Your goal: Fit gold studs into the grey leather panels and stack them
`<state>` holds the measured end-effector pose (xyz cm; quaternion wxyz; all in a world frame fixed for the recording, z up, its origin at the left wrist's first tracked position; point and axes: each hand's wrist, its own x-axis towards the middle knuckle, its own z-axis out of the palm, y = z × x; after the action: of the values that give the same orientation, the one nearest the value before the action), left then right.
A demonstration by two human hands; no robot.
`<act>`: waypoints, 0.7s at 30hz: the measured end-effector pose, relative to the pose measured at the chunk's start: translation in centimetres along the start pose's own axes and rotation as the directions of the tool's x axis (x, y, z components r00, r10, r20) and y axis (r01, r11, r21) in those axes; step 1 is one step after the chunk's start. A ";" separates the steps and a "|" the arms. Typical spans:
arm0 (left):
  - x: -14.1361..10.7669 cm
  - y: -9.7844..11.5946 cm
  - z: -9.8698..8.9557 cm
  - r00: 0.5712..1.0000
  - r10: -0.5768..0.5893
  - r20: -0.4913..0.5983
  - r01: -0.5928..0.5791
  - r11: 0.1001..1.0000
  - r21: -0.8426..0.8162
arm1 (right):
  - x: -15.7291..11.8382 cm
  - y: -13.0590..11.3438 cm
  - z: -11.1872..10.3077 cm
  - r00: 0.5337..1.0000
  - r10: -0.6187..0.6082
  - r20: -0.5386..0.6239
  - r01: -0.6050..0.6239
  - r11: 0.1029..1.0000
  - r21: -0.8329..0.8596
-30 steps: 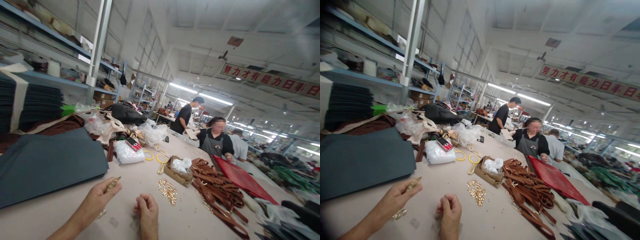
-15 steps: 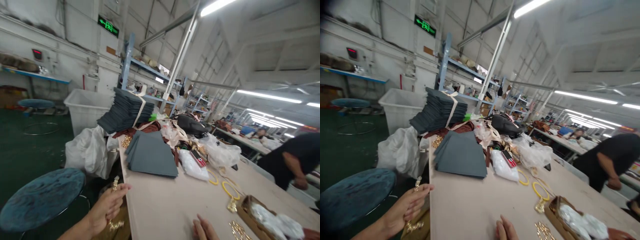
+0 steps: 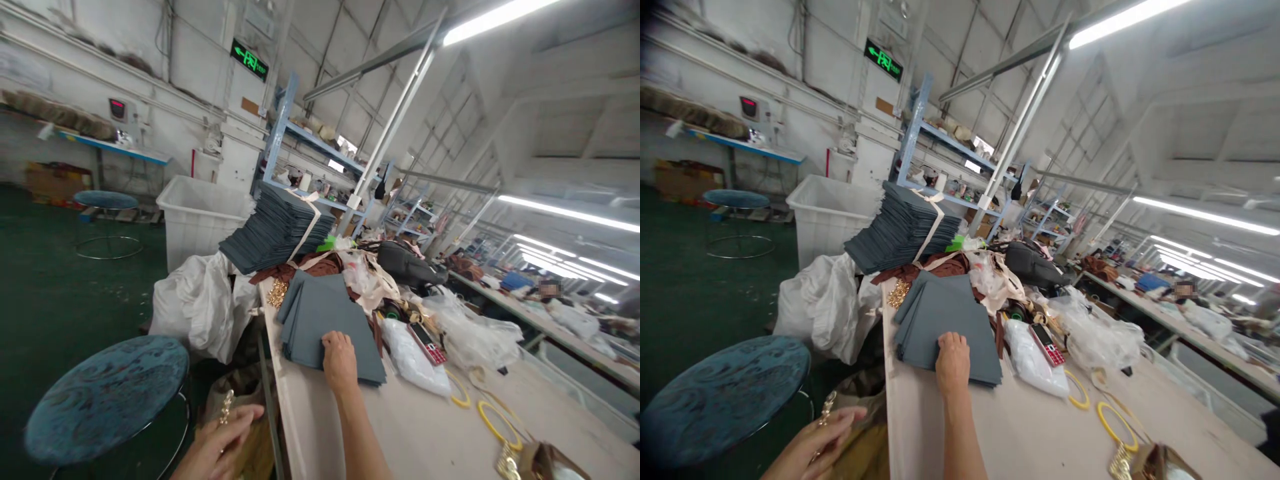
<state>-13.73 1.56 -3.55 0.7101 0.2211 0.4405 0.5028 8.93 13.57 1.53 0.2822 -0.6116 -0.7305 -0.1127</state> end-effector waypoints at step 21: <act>-5.3 -8.7 1.9 0.900 -0.287 0.328 0.120 0.886 0.447 | -28.2 -0.3 -17.9 0.867 0.052 0.496 -0.198 0.949 0.246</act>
<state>-8.19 -6.42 -7.05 0.7686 0.4133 0.4102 0.2650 16.12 -18.98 0.65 0.1840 -0.6189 -0.7444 0.1701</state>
